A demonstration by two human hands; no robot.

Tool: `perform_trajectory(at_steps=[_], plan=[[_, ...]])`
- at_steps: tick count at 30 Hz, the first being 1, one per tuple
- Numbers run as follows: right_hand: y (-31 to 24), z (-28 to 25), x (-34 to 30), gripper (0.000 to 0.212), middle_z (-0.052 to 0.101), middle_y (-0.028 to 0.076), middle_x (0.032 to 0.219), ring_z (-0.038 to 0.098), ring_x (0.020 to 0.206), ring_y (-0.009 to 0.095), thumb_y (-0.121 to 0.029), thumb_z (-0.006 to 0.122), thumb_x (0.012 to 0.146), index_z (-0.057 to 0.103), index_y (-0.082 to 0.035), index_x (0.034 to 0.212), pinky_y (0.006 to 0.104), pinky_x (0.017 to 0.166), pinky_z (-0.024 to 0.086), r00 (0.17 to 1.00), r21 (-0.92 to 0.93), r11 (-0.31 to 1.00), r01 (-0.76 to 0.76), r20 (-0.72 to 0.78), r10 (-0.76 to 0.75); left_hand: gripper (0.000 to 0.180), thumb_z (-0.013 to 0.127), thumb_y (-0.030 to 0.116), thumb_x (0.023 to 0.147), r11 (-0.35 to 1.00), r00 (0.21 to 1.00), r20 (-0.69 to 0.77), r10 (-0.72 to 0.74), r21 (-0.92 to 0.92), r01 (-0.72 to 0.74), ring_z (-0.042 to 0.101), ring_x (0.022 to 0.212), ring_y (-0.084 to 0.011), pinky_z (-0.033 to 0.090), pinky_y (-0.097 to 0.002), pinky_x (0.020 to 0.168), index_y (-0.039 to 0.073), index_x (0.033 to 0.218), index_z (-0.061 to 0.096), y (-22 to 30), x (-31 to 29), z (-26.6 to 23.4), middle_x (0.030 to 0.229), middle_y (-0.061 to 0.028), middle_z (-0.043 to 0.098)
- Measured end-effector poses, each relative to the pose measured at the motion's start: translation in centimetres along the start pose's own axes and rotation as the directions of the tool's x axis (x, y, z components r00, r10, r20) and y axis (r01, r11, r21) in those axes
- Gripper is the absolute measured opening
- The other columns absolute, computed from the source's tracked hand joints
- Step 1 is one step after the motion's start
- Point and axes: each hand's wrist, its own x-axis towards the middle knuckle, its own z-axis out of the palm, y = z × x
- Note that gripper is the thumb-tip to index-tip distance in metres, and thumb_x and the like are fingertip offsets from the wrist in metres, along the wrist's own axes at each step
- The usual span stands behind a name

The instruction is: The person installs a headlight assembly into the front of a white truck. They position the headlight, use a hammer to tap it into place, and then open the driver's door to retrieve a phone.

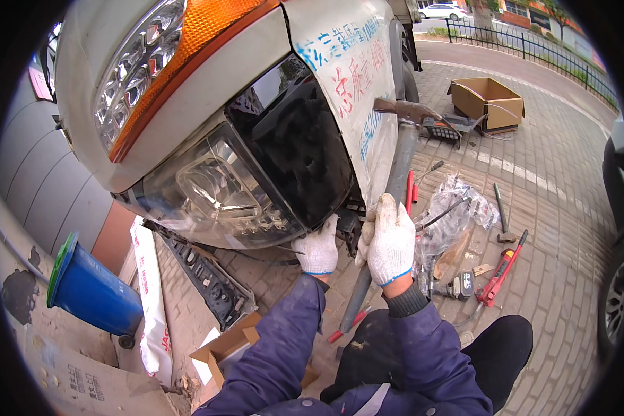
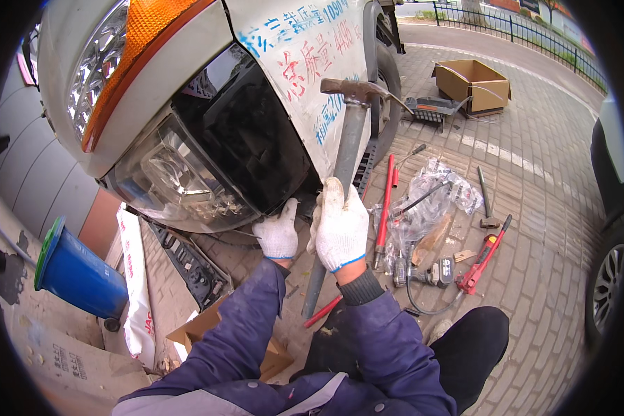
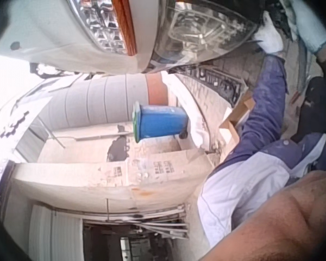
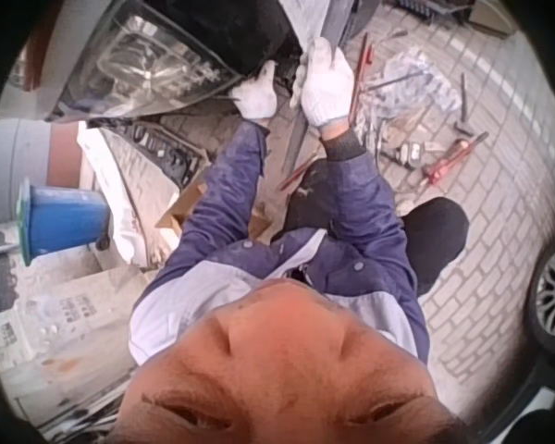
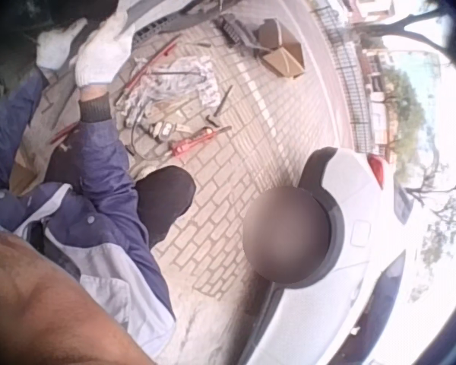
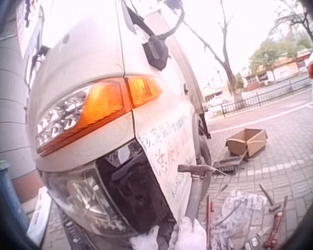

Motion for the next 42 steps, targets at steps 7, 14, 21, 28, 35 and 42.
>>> perform_trajectory(at_steps=[7, 14, 21, 28, 35, 42], plan=[[0.5, -0.1, 0.4, 0.033, 0.054, -0.001, 0.068, 0.049, 0.05, 0.007, -0.038, 0.058, 0.114, 0.061, -0.008, 0.101, 0.0279, 0.045, 0.042, 0.994, -0.158, 0.987, 0.035, 0.104, -0.019, 0.035, 0.063, 0.013, 0.093, 0.996, 0.991, 0.106, -0.076, -0.031, 0.079, 0.076, 0.089, -0.0331, 0.055, -0.0465, 0.069, 0.017, 0.125, 0.077, 0.3, -0.1, -0.3, 0.097, -0.0124, 0.077], [0.8, 0.2, 0.7, 0.032, 0.061, 0.004, 0.073, 0.06, 0.059, 0.011, -0.034, 0.058, 0.114, 0.064, -0.003, 0.11, 0.0302, 0.053, 0.047, 0.991, -0.205, 0.971, 0.124, 0.067, -0.112, 0.03, 0.062, 0.016, 0.095, 0.996, 0.999, 0.031, -0.04, -0.075, 0.042, 0.075, 0.092, -0.0343, 0.055, -0.0483, 0.072, 0.017, 0.122, 0.074, 0.1, -0.5, 0.0, 0.109, -0.0101, 0.078], [0.5, 0.3, 0.6, 0.03, 0.056, -0.001, 0.071, 0.055, 0.06, 0.005, -0.035, 0.057, 0.115, 0.063, -0.006, 0.11, 0.0235, 0.051, 0.043, 0.997, 0.005, 0.998, 0.06, 0.052, -0.06, 0.029, 0.067, 0.022, 0.093, 0.995, 0.997, 0.033, -0.074, -0.071, 0.076, 0.075, 0.089, -0.0343, 0.055, -0.0483, 0.074, 0.018, 0.12, 0.076, 0.5, 0.2, -0.5, 0.1, -0.0101, 0.078], [0.2, 0.1, 0.3, 0.029, 0.052, -0.004, 0.068, 0.045, 0.048, 0.005, -0.038, 0.058, 0.114, 0.062, -0.01, 0.108, 0.025, 0.043, 0.041, 0.999, -0.076, 0.997, 0.03, 0.025, -0.028, 0.029, 0.065, 0.018, 0.096, 0.993, 0.985, 0.128, -0.114, -0.018, 0.117, 0.077, 0.102, -0.0335, 0.058, -0.0469, 0.089, 0.016, 0.122, 0.078, 0.5, -0.1, -0.7, 0.112, -0.0114, 0.081], [0.5, -0.4, 0.2, 0.033, 0.058, 0.001, 0.072, 0.053, 0.053, 0.008, -0.038, 0.057, 0.115, 0.062, -0.007, 0.106, 0.0279, 0.049, 0.045, 0.992, -0.211, 0.976, 0.048, 0.121, -0.022, 0.033, 0.063, 0.017, 0.097, 0.992, 0.978, 0.172, -0.119, -0.022, 0.124, 0.077, 0.097, -0.036, 0.057, -0.0489, 0.084, 0.018, 0.127, 0.076, -0.1, -1.0, -0.2, 0.11, -0.0124, 0.08], [1.6, -1.0, -0.3, 0.029, 0.053, -0.001, 0.066, 0.05, 0.049, 0.009, -0.037, 0.057, 0.115, 0.057, -0.01, 0.104, 0.0301, 0.045, 0.045, 0.996, 0.192, 0.978, -0.082, 0.046, 0.075, 0.038, 0.062, 0.015, 0.095, 0.976, 0.945, 0.265, -0.193, -0.044, 0.212, 0.076, 0.086, -0.0346, 0.056, -0.049, 0.074, 0.019, 0.13, 0.075, -0.3, -1.2, 0.3, 0.098, -0.0156, 0.08]])
